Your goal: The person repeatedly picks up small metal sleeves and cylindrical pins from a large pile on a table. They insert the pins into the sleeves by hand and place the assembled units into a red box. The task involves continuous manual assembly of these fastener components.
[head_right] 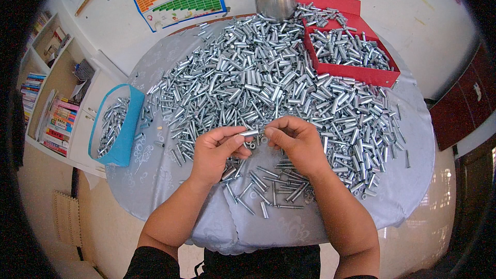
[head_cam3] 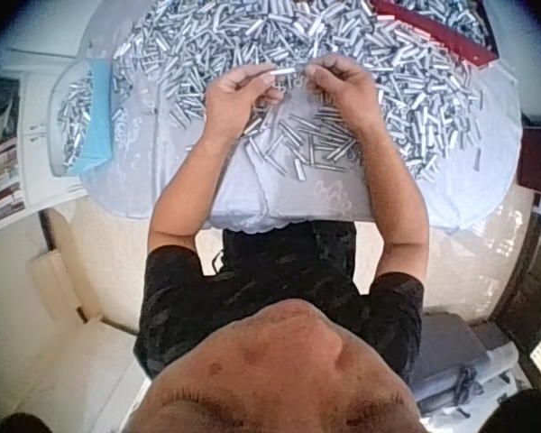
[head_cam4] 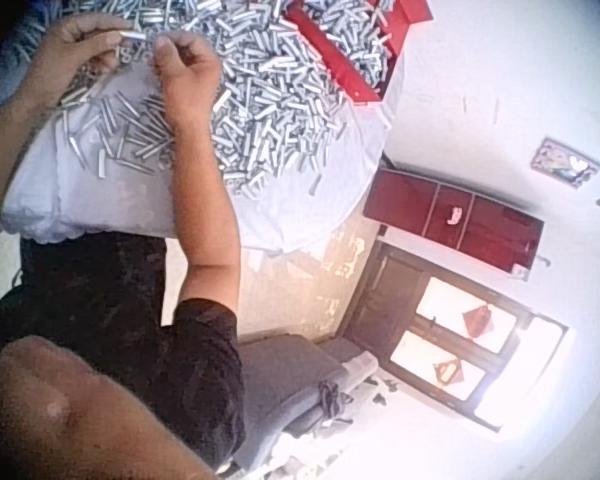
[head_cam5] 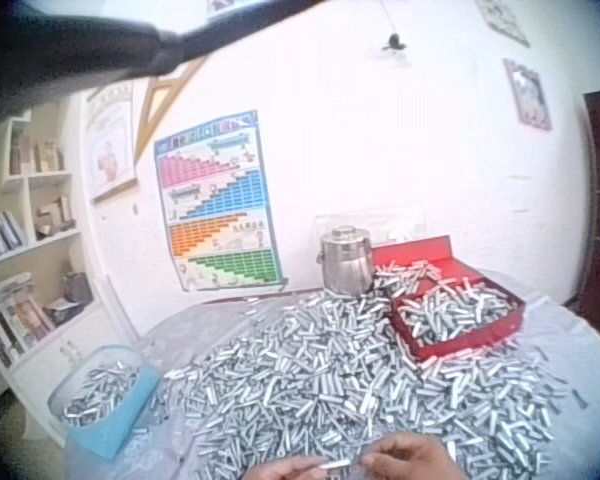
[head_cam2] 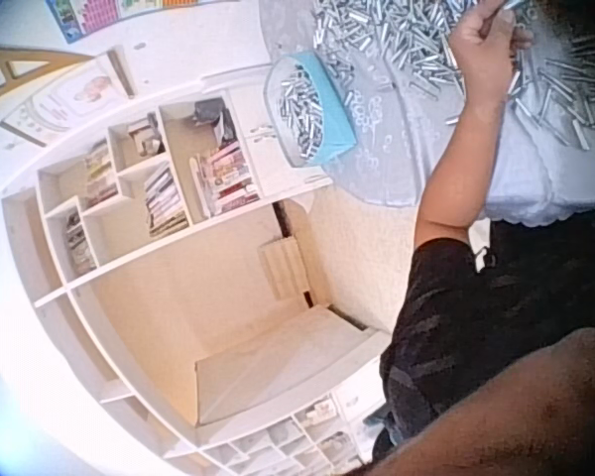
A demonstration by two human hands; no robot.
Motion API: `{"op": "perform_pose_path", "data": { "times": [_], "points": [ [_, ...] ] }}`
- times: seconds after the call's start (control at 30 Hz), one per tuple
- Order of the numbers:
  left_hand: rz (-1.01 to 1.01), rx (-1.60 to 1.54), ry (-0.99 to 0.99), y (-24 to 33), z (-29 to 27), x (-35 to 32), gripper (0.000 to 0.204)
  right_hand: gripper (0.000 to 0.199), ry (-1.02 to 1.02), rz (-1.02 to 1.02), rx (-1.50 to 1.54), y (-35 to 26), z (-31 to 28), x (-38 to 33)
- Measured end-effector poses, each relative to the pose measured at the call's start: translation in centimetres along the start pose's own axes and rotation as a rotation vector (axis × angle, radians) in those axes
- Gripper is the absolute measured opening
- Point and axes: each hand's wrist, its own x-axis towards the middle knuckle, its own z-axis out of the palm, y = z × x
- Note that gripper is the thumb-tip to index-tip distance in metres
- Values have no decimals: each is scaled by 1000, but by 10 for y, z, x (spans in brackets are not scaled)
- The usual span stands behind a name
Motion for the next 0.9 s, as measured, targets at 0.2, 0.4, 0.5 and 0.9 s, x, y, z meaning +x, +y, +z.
{"op": "perform_pose_path", "data": {
  "times": [0.2,0.4,0.5,0.9],
  "points": [
    [-26,-40,16,4,-1,-1,23,11,-33,20,59,1,0,1],
    [-31,-14,-8,3,1,-1,23,13,-21,9,73,1,1,-1],
    [-41,-29,-17,4,1,-1,23,17,-40,12,43,0,0,-1],
    [-19,-21,18,6,-3,0,23,14,-81,-205,-408,-5,-1,-6]
  ]
}}
